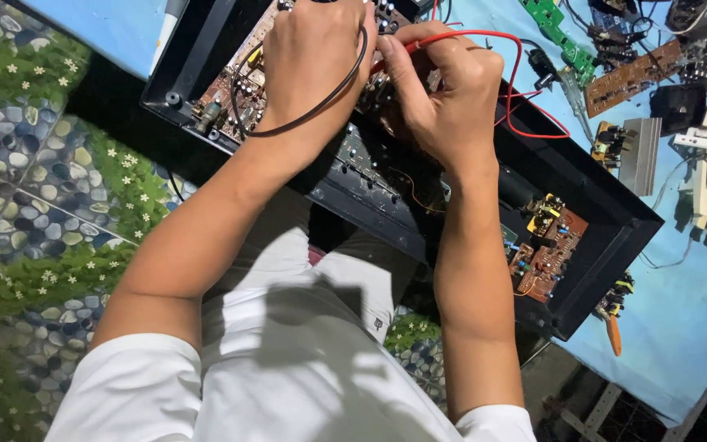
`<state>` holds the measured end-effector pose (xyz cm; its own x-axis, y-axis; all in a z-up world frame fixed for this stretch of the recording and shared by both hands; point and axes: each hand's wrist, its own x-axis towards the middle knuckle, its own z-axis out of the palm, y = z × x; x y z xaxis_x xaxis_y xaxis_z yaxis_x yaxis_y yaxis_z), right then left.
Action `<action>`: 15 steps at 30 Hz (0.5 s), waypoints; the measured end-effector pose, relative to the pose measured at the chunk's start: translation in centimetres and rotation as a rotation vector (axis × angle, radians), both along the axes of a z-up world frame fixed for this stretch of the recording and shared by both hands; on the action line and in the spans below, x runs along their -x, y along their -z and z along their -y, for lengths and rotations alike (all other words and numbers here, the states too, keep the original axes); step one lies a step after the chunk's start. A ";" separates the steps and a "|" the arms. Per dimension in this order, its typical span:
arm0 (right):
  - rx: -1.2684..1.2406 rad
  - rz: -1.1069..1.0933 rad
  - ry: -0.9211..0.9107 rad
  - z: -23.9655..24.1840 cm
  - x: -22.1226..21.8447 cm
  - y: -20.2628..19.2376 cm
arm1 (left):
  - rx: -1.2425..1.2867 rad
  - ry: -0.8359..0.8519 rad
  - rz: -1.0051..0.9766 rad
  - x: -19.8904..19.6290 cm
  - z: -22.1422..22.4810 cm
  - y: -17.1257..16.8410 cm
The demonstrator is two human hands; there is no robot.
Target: Testing electronic components on a circuit board using a digital multimeter to diagnose issues.
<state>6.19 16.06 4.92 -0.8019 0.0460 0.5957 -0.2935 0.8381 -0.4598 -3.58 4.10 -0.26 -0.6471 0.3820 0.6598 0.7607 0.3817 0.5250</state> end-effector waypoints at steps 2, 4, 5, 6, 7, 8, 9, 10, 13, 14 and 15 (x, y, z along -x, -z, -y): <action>0.010 0.014 0.006 -0.1 -0.1 0.0 | 0.003 -0.004 -0.015 0.0 -0.1 0.0; -0.001 -0.010 0.002 -0.3 -0.1 0.2 | -0.005 0.026 0.012 0.0 -0.1 -0.2; -0.002 -0.011 0.001 -0.3 -0.1 0.2 | -0.005 0.025 0.011 0.0 -0.1 -0.2; -0.002 -0.010 -0.006 -0.3 0.0 0.1 | 0.002 0.016 0.011 0.1 -0.2 -0.1; -0.001 -0.009 -0.013 -0.3 0.0 0.1 | 0.009 0.007 0.012 0.1 -0.2 -0.1; -0.001 -0.006 -0.012 -0.3 0.0 0.2 | 0.010 0.009 0.014 0.1 -0.3 0.0; -0.005 0.004 0.000 -0.3 -0.1 0.2 | 0.020 0.004 0.020 0.1 -0.3 0.1; -0.010 0.012 0.010 -0.2 -0.1 0.1 | 0.030 -0.002 0.024 0.2 -0.4 0.1; 0.001 0.008 0.005 -0.2 -0.1 0.1 | -0.008 0.034 0.016 0.1 -0.1 -0.2; 0.001 0.008 0.005 -0.3 0.0 0.2 | -0.008 0.034 0.017 0.1 -0.1 -0.2; -0.002 0.001 -0.004 -0.3 0.1 0.2 | 0.001 0.028 0.008 0.1 -0.1 -0.2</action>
<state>6.11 16.37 4.74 -0.8027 0.0414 0.5949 -0.2964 0.8379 -0.4582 -3.72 4.24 -0.10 -0.6410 0.4010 0.6544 0.7671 0.3609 0.5303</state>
